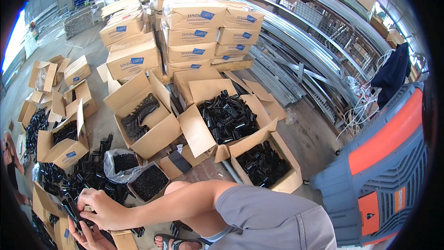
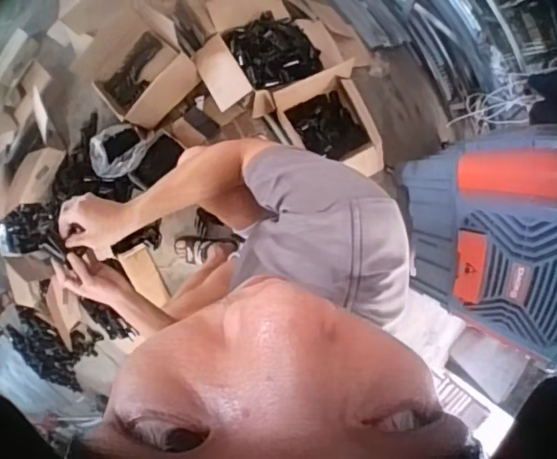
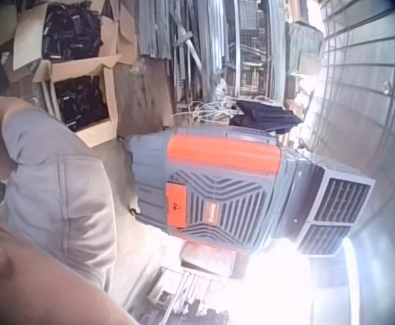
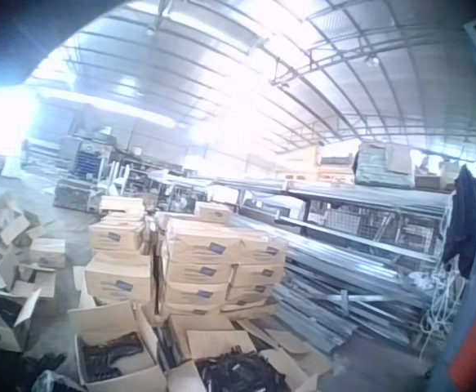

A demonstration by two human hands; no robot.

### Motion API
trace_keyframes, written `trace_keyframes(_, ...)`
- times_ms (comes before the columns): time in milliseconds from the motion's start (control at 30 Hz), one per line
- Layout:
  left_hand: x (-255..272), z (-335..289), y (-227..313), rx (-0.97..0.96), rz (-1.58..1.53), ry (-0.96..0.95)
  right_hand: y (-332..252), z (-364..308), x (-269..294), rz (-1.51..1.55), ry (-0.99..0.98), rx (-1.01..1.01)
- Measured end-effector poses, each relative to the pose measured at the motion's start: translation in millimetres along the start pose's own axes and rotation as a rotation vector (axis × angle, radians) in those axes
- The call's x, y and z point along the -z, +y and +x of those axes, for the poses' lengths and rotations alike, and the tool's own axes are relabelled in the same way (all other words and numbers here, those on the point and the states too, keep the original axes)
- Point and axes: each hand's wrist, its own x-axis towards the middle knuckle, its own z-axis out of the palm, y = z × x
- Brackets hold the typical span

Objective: The person sorts small black plastic components by hand, picking them up from the floor and placing them into a bag.

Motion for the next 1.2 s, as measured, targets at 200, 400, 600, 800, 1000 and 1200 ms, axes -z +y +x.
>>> trace_keyframes(200, -5.6, 1.4, 0.7, -0.022, 0.011, -0.009, 0.2, -2.6, 0.4, -0.063, 0.03, 0.026)
trace_keyframes(400, -6.6, 0.0, -4.1, -0.003, 0.013, -0.035, 0.6, -3.1, 12.2, -0.069, -0.024, 0.004)
trace_keyframes(600, -0.9, -0.7, -10.2, -0.01, 0.0, -0.081, -8.4, -8.5, 22.6, -0.06, 0.004, 0.009)
trace_keyframes(800, 9.5, 5.8, -24.6, 0.063, 0.11, -0.034, 2.5, 1.6, 25.9, -0.186, -0.007, 0.152)
trace_keyframes(1000, 0.0, 9.0, -2.5, 0.206, -0.022, 0.026, -1.9, 7.3, 18.9, -0.2, 0.042, 0.068)
trace_keyframes(1200, 24.3, 17.6, -3.7, 0.189, -0.376, 0.011, -14.9, 1.6, 11.7, 0.108, -0.293, -0.255)
